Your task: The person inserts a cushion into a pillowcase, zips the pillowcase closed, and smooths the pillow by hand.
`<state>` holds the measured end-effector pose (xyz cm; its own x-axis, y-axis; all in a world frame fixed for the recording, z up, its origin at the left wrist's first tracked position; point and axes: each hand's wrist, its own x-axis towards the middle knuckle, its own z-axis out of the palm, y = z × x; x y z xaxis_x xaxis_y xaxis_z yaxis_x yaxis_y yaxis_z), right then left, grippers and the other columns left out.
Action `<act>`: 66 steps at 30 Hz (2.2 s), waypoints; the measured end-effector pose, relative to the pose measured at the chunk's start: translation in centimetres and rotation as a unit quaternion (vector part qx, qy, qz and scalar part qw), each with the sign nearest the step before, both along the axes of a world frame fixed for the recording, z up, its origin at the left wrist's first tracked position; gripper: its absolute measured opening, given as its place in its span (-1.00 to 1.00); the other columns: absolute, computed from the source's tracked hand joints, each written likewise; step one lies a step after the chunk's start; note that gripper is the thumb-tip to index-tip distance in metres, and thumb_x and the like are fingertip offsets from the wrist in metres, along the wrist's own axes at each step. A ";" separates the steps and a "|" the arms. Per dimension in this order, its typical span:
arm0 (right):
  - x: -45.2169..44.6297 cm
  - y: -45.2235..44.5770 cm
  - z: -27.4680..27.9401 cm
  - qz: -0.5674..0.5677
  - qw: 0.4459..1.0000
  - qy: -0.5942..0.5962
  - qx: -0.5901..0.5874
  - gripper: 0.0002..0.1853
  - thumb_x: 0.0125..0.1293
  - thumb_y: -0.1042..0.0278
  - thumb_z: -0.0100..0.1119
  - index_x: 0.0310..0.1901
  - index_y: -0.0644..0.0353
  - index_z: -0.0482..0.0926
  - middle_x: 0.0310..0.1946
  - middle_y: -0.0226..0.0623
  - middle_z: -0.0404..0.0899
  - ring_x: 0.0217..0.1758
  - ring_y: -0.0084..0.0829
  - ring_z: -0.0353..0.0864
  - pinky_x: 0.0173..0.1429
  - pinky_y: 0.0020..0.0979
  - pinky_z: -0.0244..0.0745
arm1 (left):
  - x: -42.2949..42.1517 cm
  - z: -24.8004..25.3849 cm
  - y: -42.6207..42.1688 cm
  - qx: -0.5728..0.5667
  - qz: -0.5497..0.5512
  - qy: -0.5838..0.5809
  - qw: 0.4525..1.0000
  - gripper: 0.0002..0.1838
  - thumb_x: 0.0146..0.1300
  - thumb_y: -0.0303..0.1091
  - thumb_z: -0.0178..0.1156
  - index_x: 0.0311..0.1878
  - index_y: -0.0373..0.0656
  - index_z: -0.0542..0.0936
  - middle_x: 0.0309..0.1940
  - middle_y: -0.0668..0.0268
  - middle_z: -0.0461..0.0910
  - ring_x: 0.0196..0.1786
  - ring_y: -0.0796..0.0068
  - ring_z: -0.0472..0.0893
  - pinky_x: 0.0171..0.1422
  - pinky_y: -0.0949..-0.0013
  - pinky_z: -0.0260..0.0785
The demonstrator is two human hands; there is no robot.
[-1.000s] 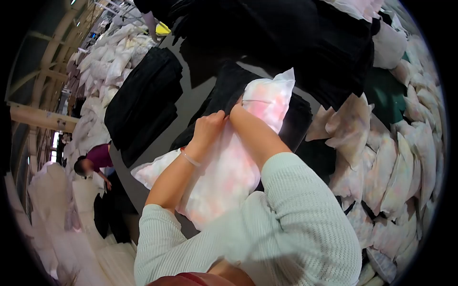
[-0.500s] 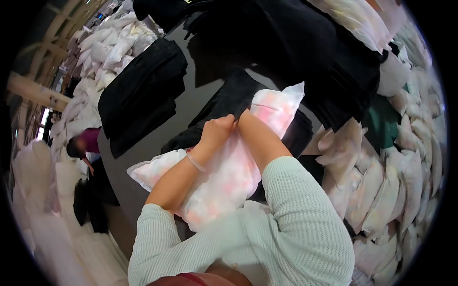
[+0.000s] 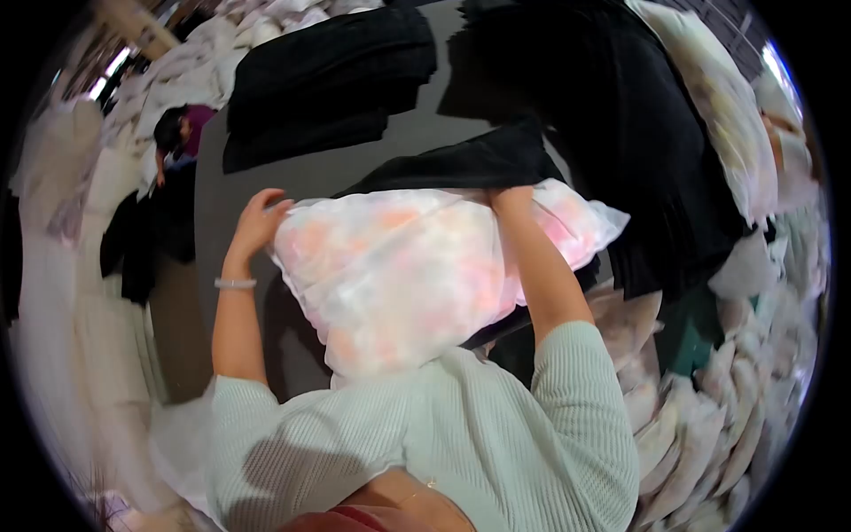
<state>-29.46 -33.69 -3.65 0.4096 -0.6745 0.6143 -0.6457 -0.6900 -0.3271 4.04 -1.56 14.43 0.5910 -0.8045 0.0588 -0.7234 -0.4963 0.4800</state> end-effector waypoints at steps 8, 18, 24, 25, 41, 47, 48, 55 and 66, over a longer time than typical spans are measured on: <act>0.3 4.8 4.2 0.031 0.995 0.082 0.043 -0.62 0.37 0.25 0.00 0.14 0.21 0.55 0.19 0.01 0.50 0.30 -0.01 0.39 0.45 -0.13 0.17 | -12.3 -7.2 6.4 -0.207 0.009 0.203 0.957 -0.13 0.13 -0.20 0.45 0.38 -0.36 0.20 0.30 0.00 0.35 0.33 0.02 0.42 0.39 0.17 0.28; 8.1 18.1 17.2 0.368 0.856 -0.127 0.341 -0.23 0.23 0.26 0.31 0.46 0.11 0.22 0.47 -0.08 0.13 0.54 -0.17 0.12 0.47 -0.29 0.15 | -20.0 -1.7 -2.3 -0.220 -0.022 0.046 0.974 -0.25 0.12 -0.27 0.31 0.35 -0.38 0.29 0.23 -0.11 0.32 0.28 -0.09 0.42 0.24 0.09 0.42; 10.8 18.8 12.9 0.353 0.859 -0.159 0.335 -0.32 0.18 0.48 0.24 0.38 0.15 0.31 0.37 -0.12 0.26 0.46 -0.23 0.25 0.45 -0.34 0.19 | -11.9 -5.7 2.4 -0.334 -0.074 0.484 0.806 -0.48 0.19 -0.40 0.27 0.22 -0.38 0.48 0.11 -0.01 0.50 0.15 0.13 0.56 0.24 0.31 0.42; 11.1 18.8 12.9 0.354 0.851 -0.201 0.330 -0.33 0.16 0.54 0.20 0.37 0.16 0.32 0.33 -0.10 0.30 0.42 -0.21 0.30 0.44 -0.34 0.21 | -10.2 -6.0 3.2 -0.377 -0.079 0.644 0.660 -0.51 0.21 -0.43 0.27 0.23 -0.30 0.50 0.08 0.04 0.53 0.12 0.17 0.57 0.21 0.35 0.43; 6.7 23.4 14.7 0.328 0.934 0.126 0.058 -0.33 -0.11 0.25 0.51 0.12 0.17 0.52 0.36 0.14 0.23 0.34 0.14 0.36 0.27 0.07 0.33 | -9.0 -11.5 -1.8 -0.374 0.044 0.170 0.911 -0.69 0.28 -0.33 0.17 -0.02 -0.37 0.53 -0.15 -0.17 0.61 -0.02 -0.23 0.58 -0.04 0.04 0.46; 8.3 22.2 14.9 0.220 0.870 0.428 0.105 -0.61 0.18 0.07 0.28 0.01 0.02 0.60 0.14 -0.16 0.51 0.25 -0.05 0.43 0.26 0.14 0.24 | -10.6 -9.4 -1.1 -0.428 -0.122 -0.021 0.895 -0.73 0.20 -0.28 0.28 -0.38 -0.26 0.43 -0.49 0.05 0.47 -0.36 -0.08 0.55 -0.33 0.13 0.42; 8.9 20.9 11.8 0.267 0.921 0.279 0.055 -0.62 0.23 0.09 0.23 0.03 0.04 0.59 0.07 -0.15 0.56 0.19 -0.09 0.49 0.22 0.04 0.31 | -11.4 -8.7 -0.8 -0.419 -0.177 -0.044 0.889 -0.73 0.15 -0.27 0.29 -0.40 -0.22 0.41 -0.51 0.09 0.45 -0.39 -0.02 0.55 -0.34 0.16 0.43; 13.6 21.6 11.6 0.376 0.860 0.264 0.219 -0.63 0.29 0.15 0.14 0.09 0.08 0.56 -0.01 -0.15 0.62 0.05 -0.13 0.60 0.12 -0.13 0.44 | -10.3 -10.8 1.1 -0.356 -0.230 -0.074 0.903 -0.67 -0.12 -0.42 0.41 -0.45 -0.18 0.38 -0.53 0.20 0.42 -0.43 0.16 0.56 -0.38 0.23 0.44; 11.5 22.6 13.5 0.441 0.826 0.337 0.101 -0.67 0.33 0.18 0.06 0.02 0.12 0.61 -0.06 -0.09 0.63 -0.04 -0.12 0.64 0.09 -0.16 0.51 | -9.9 -11.0 2.9 -0.351 -0.230 -0.101 0.902 -0.72 -0.06 -0.37 0.36 -0.43 -0.17 0.40 -0.54 0.21 0.41 -0.46 0.22 0.55 -0.44 0.24 0.40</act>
<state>-17.95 -11.07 9.87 0.9990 0.0072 -0.0433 -0.0045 -0.9644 -0.2646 -5.82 1.34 3.44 0.1243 -0.6842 0.7186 -0.8830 0.2541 0.3947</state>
